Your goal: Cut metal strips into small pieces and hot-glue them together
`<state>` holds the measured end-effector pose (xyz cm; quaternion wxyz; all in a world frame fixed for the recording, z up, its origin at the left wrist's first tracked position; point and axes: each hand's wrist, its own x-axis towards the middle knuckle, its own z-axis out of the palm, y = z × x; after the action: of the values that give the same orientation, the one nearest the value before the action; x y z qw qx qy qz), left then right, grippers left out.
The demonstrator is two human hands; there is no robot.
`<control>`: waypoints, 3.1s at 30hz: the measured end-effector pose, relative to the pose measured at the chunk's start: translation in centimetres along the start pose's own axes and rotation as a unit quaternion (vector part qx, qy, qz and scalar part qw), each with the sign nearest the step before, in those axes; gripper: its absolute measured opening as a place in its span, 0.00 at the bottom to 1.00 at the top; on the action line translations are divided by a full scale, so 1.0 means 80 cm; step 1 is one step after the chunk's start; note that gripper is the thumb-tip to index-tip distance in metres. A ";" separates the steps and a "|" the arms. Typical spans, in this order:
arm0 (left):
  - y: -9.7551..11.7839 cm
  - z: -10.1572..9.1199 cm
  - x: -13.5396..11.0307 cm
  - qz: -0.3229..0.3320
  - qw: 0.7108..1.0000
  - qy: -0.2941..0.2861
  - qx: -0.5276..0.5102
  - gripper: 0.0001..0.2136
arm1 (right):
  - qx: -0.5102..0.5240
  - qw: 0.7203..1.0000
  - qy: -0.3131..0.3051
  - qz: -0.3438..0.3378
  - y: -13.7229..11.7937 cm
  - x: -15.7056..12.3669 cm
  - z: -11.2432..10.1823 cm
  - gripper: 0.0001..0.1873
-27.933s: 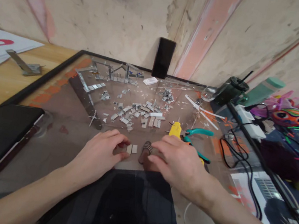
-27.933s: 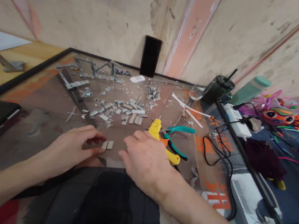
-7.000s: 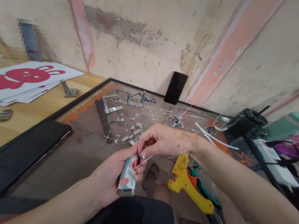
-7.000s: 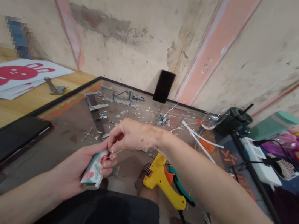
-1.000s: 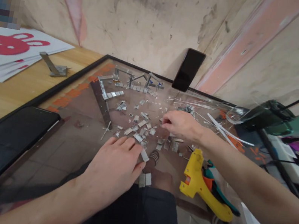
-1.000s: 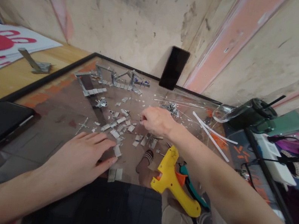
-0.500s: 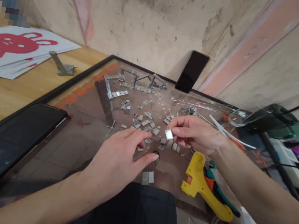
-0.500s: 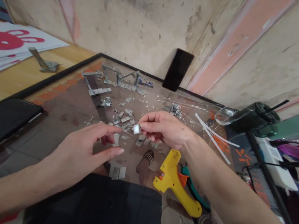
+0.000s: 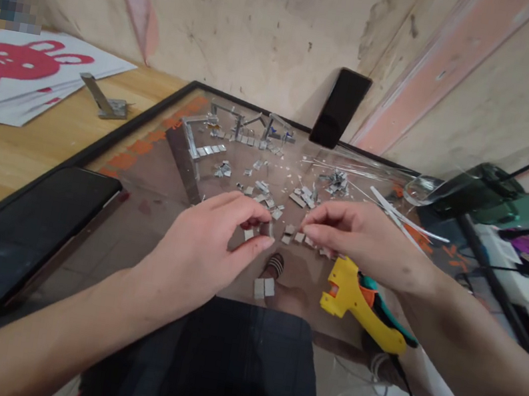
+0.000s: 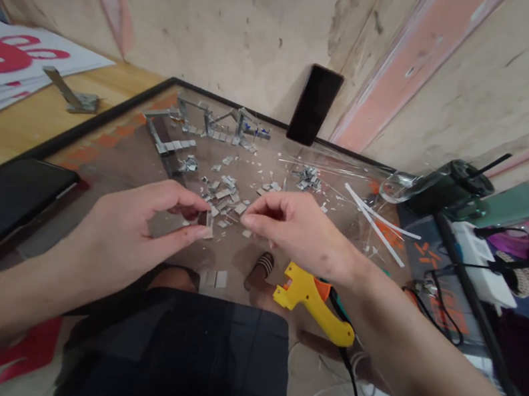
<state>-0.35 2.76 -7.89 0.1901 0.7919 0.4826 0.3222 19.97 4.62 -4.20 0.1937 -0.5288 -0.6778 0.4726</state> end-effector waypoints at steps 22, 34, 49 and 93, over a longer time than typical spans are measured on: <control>0.026 0.054 -0.013 0.092 0.969 -0.183 0.138 0.06 | -0.373 0.921 -0.007 -0.115 0.023 -0.083 0.041 0.09; 0.011 0.046 -0.040 0.038 0.958 -0.217 0.182 0.15 | -0.475 0.872 0.021 -0.118 0.006 -0.001 0.011 0.10; -0.005 0.038 -0.048 0.085 0.964 -0.183 0.176 0.03 | -0.608 0.790 -0.005 -0.073 -0.008 0.106 0.027 0.10; -0.014 0.022 -0.041 0.010 0.998 0.041 -0.044 0.12 | 0.191 0.976 -0.068 0.084 -0.001 0.017 0.050 0.08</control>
<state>-0.90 0.40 -10.86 0.2015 0.7736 0.4672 0.3776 16.38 4.12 -6.40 0.2041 -0.5038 -0.5393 0.6432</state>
